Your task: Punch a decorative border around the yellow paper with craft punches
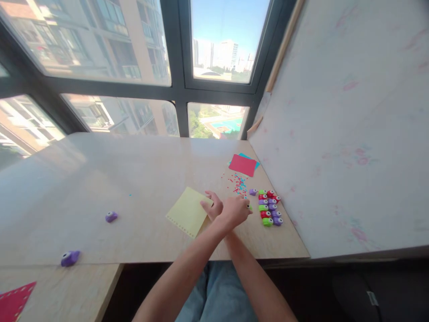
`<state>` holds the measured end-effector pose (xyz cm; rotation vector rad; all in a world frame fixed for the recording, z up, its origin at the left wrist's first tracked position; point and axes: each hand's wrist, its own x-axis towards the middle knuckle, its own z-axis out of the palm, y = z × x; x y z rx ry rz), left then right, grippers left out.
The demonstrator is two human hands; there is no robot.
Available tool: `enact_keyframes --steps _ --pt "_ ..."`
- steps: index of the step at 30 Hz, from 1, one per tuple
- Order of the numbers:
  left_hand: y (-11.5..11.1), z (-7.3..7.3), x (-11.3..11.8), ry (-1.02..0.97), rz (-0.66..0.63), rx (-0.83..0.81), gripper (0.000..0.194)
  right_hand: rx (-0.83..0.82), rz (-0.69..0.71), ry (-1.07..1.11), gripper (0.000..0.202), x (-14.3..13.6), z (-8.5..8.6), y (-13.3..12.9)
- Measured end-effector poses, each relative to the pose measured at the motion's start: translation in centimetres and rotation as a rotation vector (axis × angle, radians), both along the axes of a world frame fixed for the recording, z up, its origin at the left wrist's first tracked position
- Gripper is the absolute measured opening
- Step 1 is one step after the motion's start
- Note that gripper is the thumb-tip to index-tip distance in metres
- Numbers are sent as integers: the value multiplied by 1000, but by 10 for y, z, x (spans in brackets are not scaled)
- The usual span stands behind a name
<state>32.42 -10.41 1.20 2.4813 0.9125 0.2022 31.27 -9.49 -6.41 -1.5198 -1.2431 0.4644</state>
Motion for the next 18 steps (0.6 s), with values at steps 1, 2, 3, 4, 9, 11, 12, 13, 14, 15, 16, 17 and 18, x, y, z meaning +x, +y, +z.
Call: enact_keyframes --steps 1,2,3,4,9,11,12,13,14,15,16,17,18 --pt "3 -3 11 27 -7 -6 21 -24 -19 24 36 2 -1 2" --pt "5 -7 20 43 -13 -9 19 -50 -26 58 39 3 -3 4" --pt "8 -10 28 49 -18 -8 18 -73 -14 95 41 4 -4 6" --pt "11 -12 35 48 -20 -3 17 -94 2 136 43 5 -5 6" --pt "22 -25 61 3 -21 38 20 -98 35 256 39 4 -4 6" --pt "25 -30 68 -35 -11 13 19 -99 36 275 37 4 -1 4" --pt "26 -32 71 -61 -3 -2 19 -103 37 283 37 4 -1 4" --pt "27 -34 73 -88 6 -15 20 -106 35 290 37 4 0 4" --pt "27 -34 74 -117 15 -22 20 -109 32 293 37 4 -1 4" --pt "27 -34 74 -149 24 -21 20 -111 30 292 38 5 -2 4" --pt "26 -33 73 -183 31 -14 20 -113 30 288 39 5 -3 5" --pt "24 -32 71 -218 35 -1 19 -116 31 285 39 5 -4 5" --pt "21 -29 67 -256 35 15 17 -117 27 282 40 5 -5 5"
